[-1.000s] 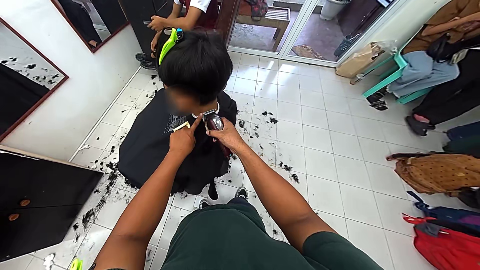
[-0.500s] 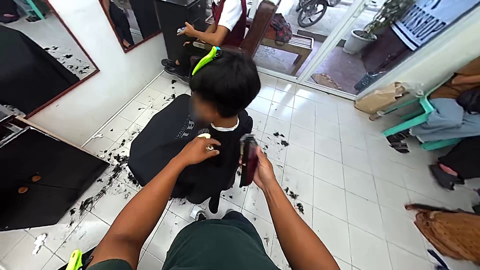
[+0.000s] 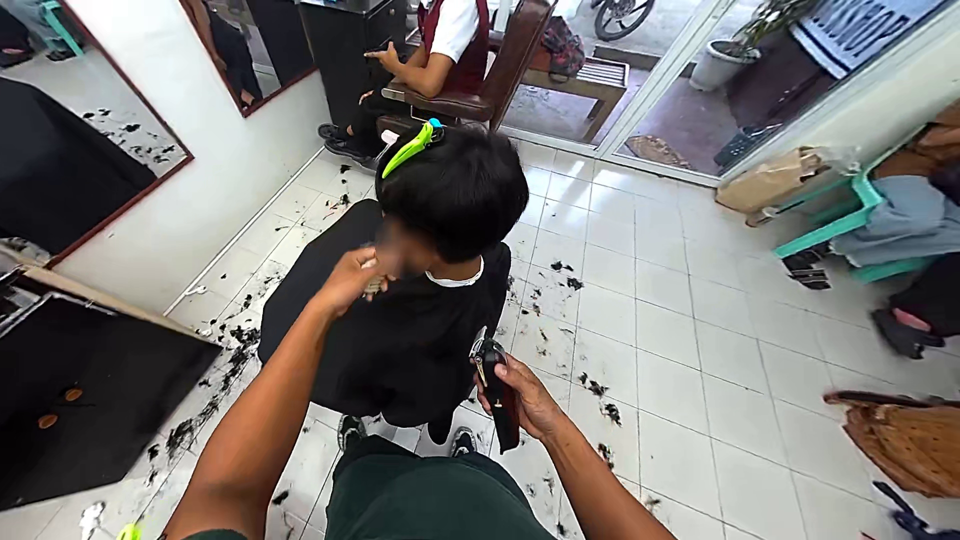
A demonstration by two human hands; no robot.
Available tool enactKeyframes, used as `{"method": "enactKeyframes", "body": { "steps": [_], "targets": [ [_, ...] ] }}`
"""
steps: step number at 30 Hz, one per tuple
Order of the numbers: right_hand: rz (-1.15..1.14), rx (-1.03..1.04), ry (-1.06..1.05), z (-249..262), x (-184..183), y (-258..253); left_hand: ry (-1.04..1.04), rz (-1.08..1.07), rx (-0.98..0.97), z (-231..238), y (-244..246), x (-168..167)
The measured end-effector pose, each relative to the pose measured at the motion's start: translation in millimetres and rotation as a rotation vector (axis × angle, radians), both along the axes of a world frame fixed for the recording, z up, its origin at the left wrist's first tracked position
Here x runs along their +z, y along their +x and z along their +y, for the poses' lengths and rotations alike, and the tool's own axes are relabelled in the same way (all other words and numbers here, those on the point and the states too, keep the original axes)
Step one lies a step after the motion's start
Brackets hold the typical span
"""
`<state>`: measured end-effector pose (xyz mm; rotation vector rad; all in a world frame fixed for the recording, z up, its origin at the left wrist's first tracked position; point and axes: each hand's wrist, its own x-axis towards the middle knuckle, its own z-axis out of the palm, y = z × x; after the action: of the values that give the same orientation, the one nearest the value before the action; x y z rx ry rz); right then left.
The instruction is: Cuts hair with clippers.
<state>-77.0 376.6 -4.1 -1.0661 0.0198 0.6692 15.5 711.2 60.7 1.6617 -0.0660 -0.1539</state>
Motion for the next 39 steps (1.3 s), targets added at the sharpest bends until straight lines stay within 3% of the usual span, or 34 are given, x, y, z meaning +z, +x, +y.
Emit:
{"method": "enactKeyframes", "body": {
  "steps": [2, 5, 7, 11, 15, 24, 39],
  "targets": [
    [-0.036, 0.002, -0.039, 17.4, 5.9, 0.0, 0.176, 0.003, 0.025, 13.3, -0.1, -3.7],
    [-0.101, -0.079, -0.087, 62.0, 11.7, -3.3, 0.109, -0.264, 0.061, 46.0, 23.5, 9.9],
    [-0.175, -0.168, -0.096, 100.0, 14.6, -6.6, 0.104, -0.431, 0.044, 60.7, 54.1, 37.9],
    [-0.247, -0.331, -0.116, 170.1, 38.6, 0.7, 0.289, -0.647, -0.199, 64.1, 116.0, 107.0],
    [-0.189, -0.465, -0.257, 215.0, 71.5, 20.5, 0.438, -0.688, -0.453, 51.2, 150.9, 132.9],
    [-0.186, -0.738, -0.535, 240.3, 73.5, 58.9, 0.604, -0.707, -0.538, 40.2, 161.1, 126.9],
    [-0.275, -0.938, -0.432, 272.4, 68.0, 62.5, 0.699, -0.697, -0.557, 43.6, 164.0, 124.1]
  ]
}}
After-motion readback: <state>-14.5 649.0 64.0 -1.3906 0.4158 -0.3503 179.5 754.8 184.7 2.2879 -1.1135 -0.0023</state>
